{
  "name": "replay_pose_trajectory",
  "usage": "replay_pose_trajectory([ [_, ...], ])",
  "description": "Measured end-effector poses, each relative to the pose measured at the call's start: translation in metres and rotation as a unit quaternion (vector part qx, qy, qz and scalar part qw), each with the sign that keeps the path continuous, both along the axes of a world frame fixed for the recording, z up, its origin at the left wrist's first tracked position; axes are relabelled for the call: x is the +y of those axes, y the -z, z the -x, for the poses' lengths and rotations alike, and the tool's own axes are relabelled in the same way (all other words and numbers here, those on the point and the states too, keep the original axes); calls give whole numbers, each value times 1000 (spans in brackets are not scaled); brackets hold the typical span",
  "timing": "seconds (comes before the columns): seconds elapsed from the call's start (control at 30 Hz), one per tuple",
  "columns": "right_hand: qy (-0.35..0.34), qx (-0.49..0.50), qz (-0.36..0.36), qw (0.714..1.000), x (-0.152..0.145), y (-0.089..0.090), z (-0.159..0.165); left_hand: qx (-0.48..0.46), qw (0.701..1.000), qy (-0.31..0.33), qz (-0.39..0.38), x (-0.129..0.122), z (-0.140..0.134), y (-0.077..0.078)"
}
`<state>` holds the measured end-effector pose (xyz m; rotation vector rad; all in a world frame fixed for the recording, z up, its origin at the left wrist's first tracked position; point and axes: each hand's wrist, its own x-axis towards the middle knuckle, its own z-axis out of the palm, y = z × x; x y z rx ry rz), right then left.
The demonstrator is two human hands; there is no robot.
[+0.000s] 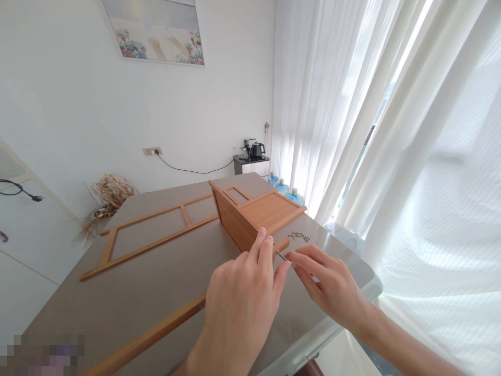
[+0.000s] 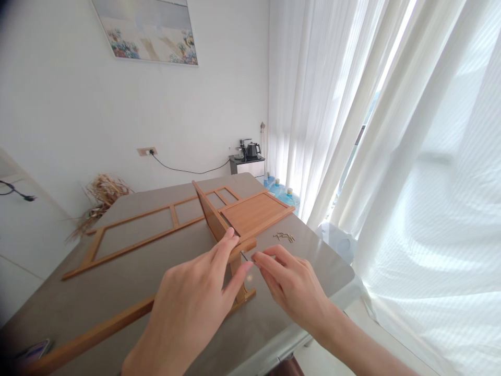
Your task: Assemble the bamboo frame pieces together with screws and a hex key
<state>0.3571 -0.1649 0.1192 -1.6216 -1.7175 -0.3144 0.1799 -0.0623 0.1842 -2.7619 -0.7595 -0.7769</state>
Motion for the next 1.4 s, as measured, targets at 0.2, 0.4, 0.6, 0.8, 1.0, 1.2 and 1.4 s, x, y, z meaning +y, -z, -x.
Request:
replay_pose_trajectory([
  [0.2,17,-48,-19,999,-1,-7,-1,-1,1000,-1,5,0,-1,0],
  [0.4,40,-100,-20,994,-5,-13,-2,7,1000,-5,5,0,0,-1],
  [0.6,67,-198,-25,978,-8,-26,-8,13,1000,-8,3,-2,0,-3],
  [0.8,51,-188,-25,981,-5,-30,-5,16,1000,-9,6,-2,0,-3],
  [1.0,-9,43,72,996,-1,-14,14,15,1000,-4,15,-2,1,-4],
  [1.2,-29,216,106,970,6,-9,31,13,1000,-3,17,-1,0,-5],
  [1.4,-34,288,122,949,8,-15,40,17,1000,-6,23,-1,0,-4],
])
